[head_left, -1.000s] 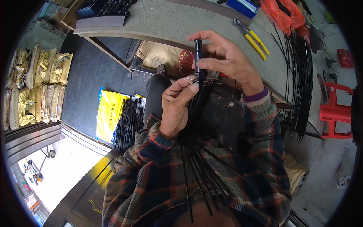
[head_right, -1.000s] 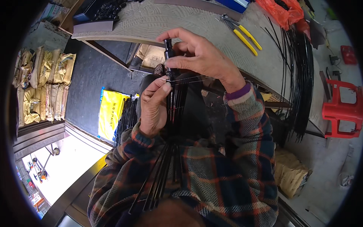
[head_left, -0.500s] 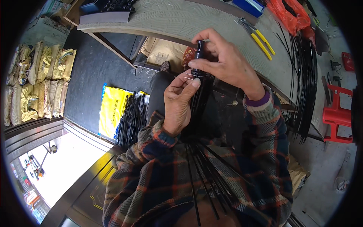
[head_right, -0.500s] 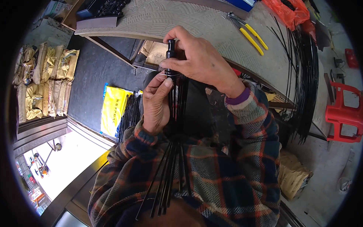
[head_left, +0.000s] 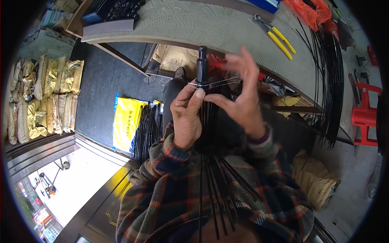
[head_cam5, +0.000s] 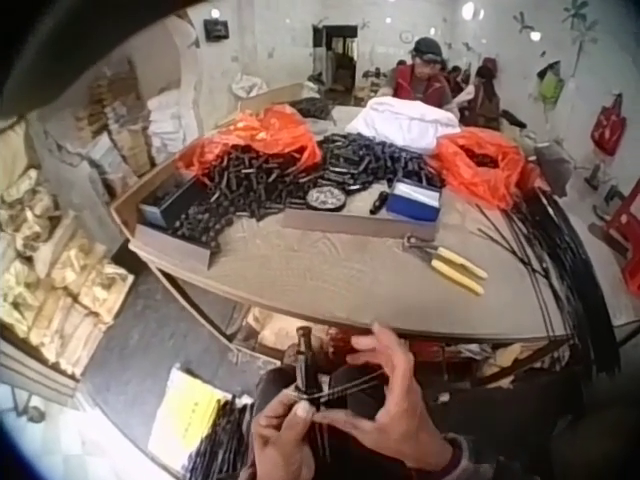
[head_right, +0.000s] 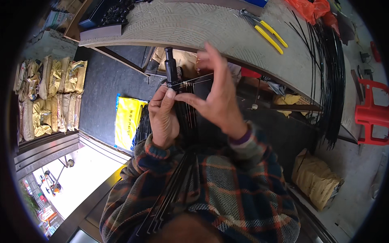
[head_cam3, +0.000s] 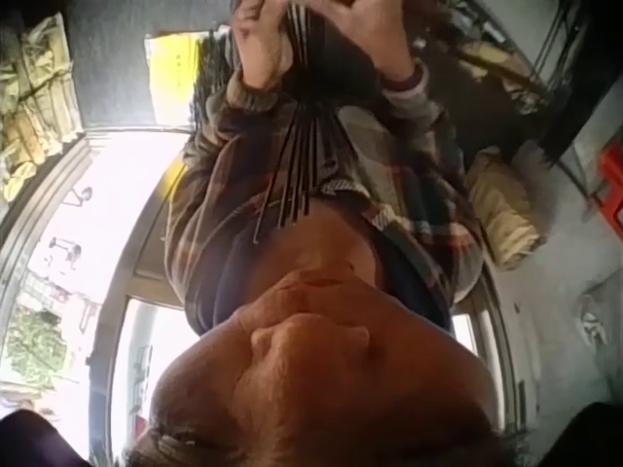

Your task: The recorder is assembling wire harnesses by inserting bundles of black wires into plastic connectors and trimming them with a tool.

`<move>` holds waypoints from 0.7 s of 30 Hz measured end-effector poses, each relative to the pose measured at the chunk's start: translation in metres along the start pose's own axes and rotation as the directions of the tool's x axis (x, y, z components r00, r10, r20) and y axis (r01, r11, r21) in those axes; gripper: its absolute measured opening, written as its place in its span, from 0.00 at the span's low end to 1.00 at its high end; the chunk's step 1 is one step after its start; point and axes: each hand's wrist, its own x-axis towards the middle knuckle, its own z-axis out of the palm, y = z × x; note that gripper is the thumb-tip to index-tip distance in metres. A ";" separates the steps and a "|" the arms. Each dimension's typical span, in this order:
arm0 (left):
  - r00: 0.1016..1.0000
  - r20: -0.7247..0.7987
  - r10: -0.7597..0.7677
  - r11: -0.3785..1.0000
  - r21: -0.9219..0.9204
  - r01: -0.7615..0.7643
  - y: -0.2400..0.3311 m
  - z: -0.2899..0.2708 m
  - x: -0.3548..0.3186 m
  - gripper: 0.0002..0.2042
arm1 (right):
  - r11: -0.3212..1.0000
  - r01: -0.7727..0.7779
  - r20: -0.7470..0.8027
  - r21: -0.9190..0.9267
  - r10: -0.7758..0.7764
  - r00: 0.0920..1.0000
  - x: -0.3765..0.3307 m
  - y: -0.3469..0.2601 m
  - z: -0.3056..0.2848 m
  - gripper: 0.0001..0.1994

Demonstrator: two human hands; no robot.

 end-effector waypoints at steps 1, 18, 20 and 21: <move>0.999 0.008 -0.044 0.999 -0.029 0.045 0.003 0.002 -0.001 0.15 | 0.974 -0.112 -0.137 0.196 0.141 0.981 -0.012 0.000 0.010 0.40; 0.994 0.006 -0.109 0.990 -0.087 0.109 0.012 -0.030 -0.001 0.21 | 0.393 -0.487 0.269 0.780 0.491 0.828 -0.027 0.010 0.044 0.06; 0.991 0.109 -0.076 0.994 -0.072 0.084 0.010 -0.026 0.002 0.20 | 0.484 -0.510 0.275 0.711 0.476 0.835 -0.022 -0.002 0.036 0.06; 0.990 0.117 -0.084 0.993 -0.072 0.093 0.010 -0.021 0.002 0.20 | 0.487 -0.506 0.265 0.712 0.481 0.836 -0.024 -0.004 0.035 0.06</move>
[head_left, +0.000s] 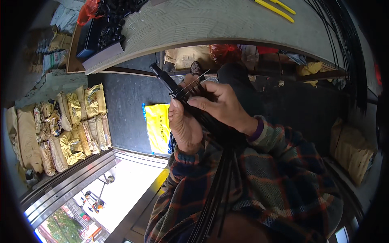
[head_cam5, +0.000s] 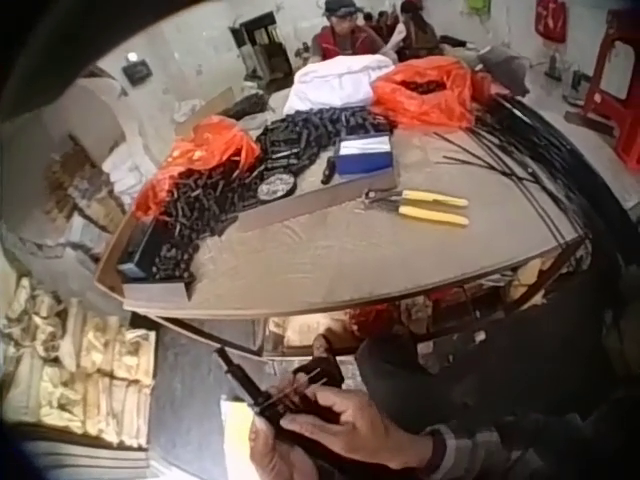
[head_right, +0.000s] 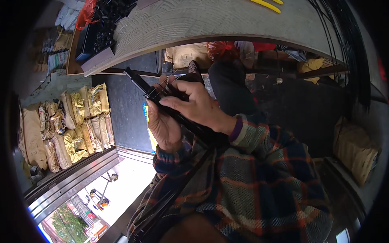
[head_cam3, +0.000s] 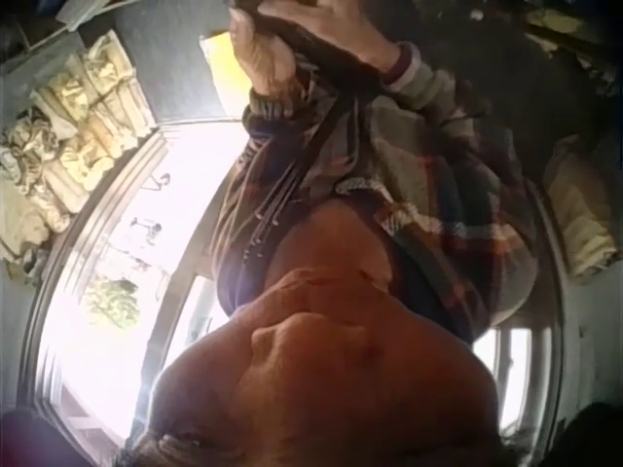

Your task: The recorder is assembling wire harnesses by inserting bundles of black wires into plastic connectors and trimming them with a tool.

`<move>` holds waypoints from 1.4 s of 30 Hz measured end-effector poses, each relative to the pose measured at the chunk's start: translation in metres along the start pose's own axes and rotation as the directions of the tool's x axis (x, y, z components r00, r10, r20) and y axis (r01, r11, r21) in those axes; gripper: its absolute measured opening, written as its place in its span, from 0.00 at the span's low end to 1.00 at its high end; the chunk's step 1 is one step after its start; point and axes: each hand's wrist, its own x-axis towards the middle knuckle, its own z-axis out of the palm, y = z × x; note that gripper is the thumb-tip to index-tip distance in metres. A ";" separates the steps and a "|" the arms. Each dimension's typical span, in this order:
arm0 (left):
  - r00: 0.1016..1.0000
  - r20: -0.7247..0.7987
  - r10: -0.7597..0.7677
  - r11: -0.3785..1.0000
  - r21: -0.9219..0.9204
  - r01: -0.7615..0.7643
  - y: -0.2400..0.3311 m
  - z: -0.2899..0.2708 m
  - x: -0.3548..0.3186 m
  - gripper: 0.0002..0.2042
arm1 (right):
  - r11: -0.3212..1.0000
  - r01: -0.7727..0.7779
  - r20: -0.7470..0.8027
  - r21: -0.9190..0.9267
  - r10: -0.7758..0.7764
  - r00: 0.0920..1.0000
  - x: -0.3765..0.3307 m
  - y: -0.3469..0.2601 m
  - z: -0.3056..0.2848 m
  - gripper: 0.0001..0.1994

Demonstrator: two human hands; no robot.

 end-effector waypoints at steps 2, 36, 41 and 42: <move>0.999 -0.036 0.012 0.999 0.032 -0.011 -0.002 0.010 0.000 0.20 | 0.924 0.237 0.001 -0.302 -0.248 0.969 -0.004 -0.002 0.000 0.07; 0.850 -0.168 0.500 0.794 0.480 -0.372 0.029 0.003 -0.002 0.13 | 0.973 0.227 0.019 -0.040 -0.226 0.974 0.017 0.026 0.034 0.08; 0.830 -0.194 0.522 0.807 0.426 -0.408 0.032 -0.023 -0.013 0.11 | 0.965 0.257 0.095 -0.042 -0.252 0.963 0.012 0.035 0.041 0.07; 0.815 -0.188 0.548 0.792 0.429 -0.434 0.030 -0.025 -0.013 0.10 | 0.966 0.255 0.089 -0.043 -0.250 0.964 0.012 0.035 0.041 0.07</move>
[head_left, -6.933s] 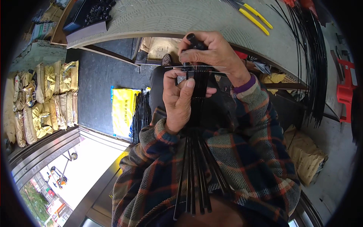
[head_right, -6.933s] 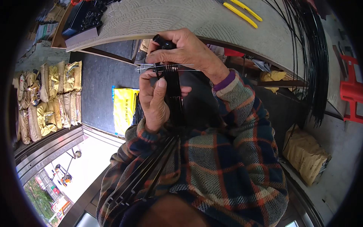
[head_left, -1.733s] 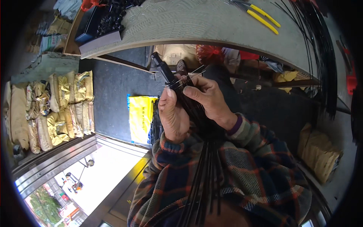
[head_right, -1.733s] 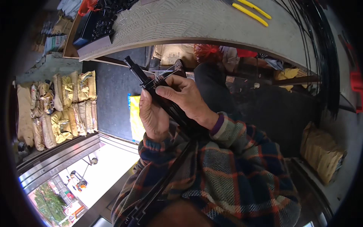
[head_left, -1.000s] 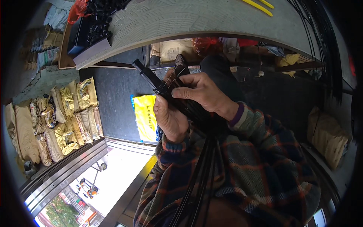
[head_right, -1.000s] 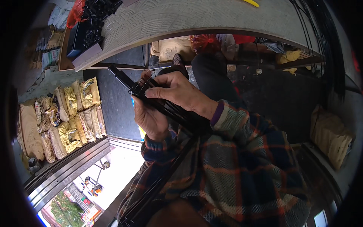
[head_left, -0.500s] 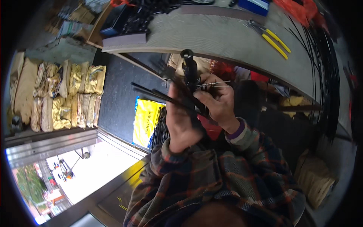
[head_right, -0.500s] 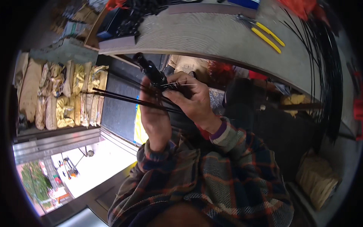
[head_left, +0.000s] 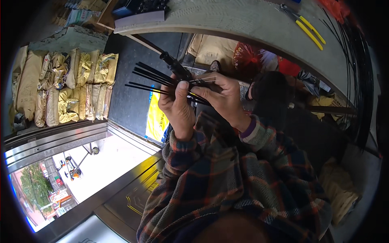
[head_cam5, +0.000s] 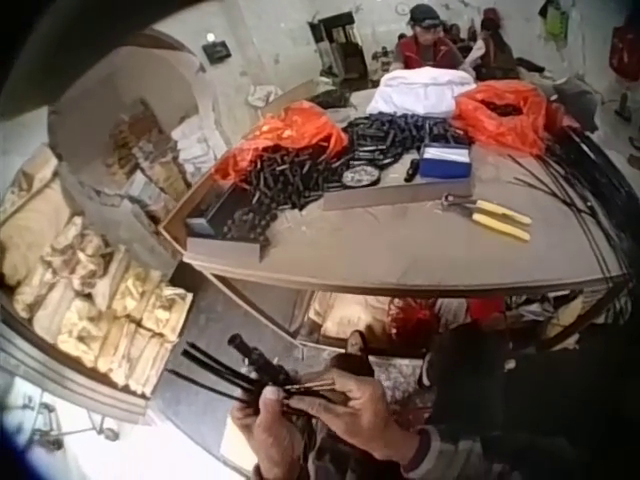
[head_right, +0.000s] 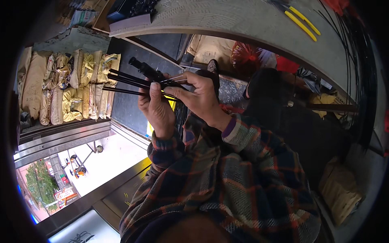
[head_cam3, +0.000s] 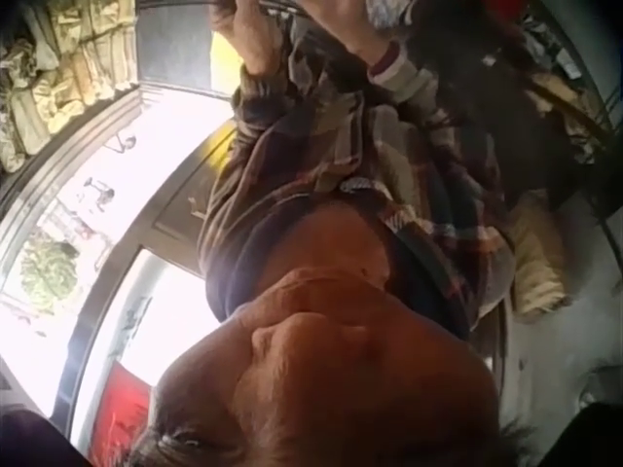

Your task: The recorder is assembling wire harnesses by inserting bundles of black wires into plastic connectors and trimming them with a tool.

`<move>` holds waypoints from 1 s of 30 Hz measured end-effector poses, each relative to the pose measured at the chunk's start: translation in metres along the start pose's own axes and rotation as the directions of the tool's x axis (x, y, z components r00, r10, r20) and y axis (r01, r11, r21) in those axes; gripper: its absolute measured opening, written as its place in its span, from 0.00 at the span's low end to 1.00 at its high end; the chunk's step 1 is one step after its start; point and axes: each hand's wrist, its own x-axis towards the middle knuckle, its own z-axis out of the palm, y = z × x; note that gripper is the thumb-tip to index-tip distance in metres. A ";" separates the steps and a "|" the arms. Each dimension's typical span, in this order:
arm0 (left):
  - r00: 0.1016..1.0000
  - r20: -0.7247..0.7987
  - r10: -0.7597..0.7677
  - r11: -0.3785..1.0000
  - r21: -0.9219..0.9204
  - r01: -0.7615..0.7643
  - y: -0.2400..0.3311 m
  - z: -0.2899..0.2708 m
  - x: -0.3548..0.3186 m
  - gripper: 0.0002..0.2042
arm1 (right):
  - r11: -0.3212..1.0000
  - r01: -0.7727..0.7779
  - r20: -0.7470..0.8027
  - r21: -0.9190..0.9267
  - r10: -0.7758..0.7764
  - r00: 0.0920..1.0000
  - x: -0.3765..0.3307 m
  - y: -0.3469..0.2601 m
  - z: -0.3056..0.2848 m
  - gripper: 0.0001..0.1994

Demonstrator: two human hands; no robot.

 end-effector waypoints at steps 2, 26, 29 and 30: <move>1.000 -0.013 0.008 1.000 -0.005 -0.008 -0.005 -0.002 -0.002 0.10 | 0.955 0.170 -0.001 -0.241 -0.175 0.985 -0.001 0.001 0.000 0.07; 0.970 -0.222 0.094 0.996 0.025 -0.090 -0.002 0.013 -0.030 0.11 | 0.901 0.342 0.089 -0.266 -0.330 0.940 -0.008 0.022 0.001 0.07; 0.973 -0.194 0.123 0.992 0.029 -0.120 -0.008 0.010 -0.031 0.10 | 0.926 0.279 0.084 -0.256 -0.266 0.960 -0.006 0.016 -0.001 0.09; 0.976 -0.183 0.118 0.993 0.030 -0.115 -0.006 0.007 -0.031 0.10 | 0.926 0.279 0.085 -0.252 -0.266 0.960 -0.006 0.016 0.001 0.09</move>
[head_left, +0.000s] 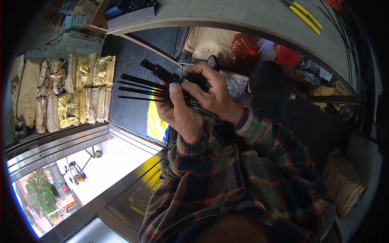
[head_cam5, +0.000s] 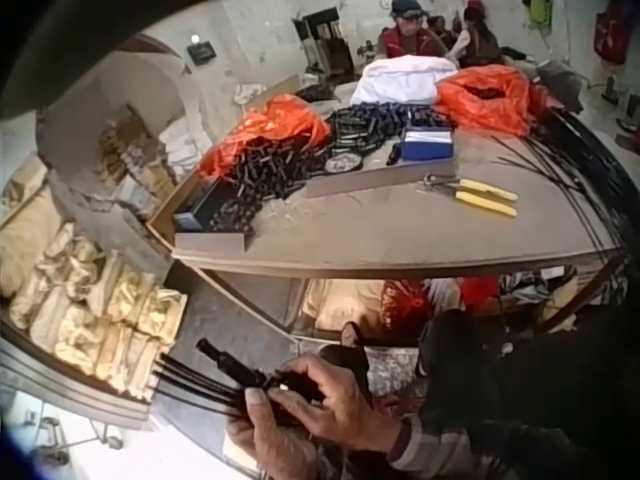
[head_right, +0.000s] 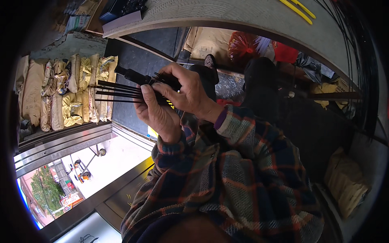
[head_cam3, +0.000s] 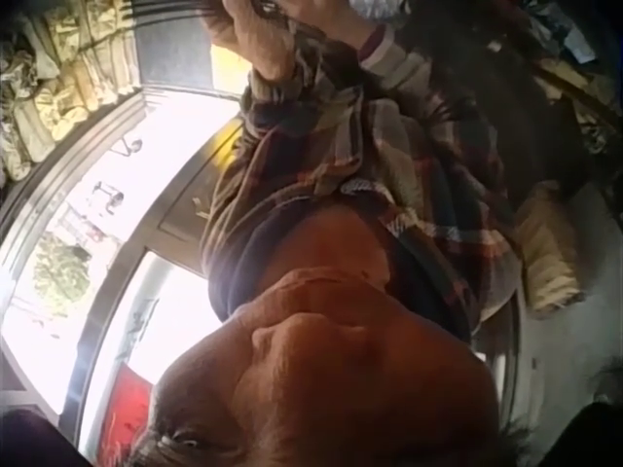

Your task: The recorder is assembling wire harnesses by inserting bundles of black wires into plastic connectors and trimming them with a tool.

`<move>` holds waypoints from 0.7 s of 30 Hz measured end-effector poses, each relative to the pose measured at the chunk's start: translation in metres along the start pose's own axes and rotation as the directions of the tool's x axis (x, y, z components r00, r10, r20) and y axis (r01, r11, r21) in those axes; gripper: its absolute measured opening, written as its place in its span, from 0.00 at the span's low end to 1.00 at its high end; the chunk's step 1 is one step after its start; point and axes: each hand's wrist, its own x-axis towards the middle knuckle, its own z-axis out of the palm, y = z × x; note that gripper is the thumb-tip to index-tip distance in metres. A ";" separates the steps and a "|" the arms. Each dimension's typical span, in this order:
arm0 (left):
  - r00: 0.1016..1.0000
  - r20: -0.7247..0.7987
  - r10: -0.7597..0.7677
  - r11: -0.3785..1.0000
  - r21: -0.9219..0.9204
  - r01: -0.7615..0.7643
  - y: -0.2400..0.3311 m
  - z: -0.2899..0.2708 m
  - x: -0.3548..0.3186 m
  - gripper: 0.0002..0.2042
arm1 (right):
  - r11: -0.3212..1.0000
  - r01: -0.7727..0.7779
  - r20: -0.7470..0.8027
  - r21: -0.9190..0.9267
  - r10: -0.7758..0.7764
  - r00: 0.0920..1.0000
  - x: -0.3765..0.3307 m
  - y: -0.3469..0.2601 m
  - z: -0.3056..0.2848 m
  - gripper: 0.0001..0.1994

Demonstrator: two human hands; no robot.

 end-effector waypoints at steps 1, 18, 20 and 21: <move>1.000 0.012 -0.006 1.000 0.002 0.006 0.001 -0.002 0.000 0.10 | 1.000 0.016 -0.013 -0.011 -0.016 1.000 -0.001 0.001 0.003 0.10; 0.996 0.090 0.002 0.999 0.048 -0.007 0.008 -0.005 -0.003 0.13 | 0.890 -0.347 0.149 0.296 0.316 0.937 -0.003 -0.010 -0.003 0.12; 0.995 0.097 -0.015 0.999 0.029 0.012 0.008 -0.003 -0.004 0.13 | 0.880 -0.319 0.088 0.352 0.308 0.947 -0.005 -0.011 0.000 0.13; 0.991 0.124 -0.051 0.999 0.020 0.049 0.008 -0.005 -0.004 0.13 | 0.879 -0.320 0.090 0.354 0.309 0.947 -0.006 -0.009 0.000 0.13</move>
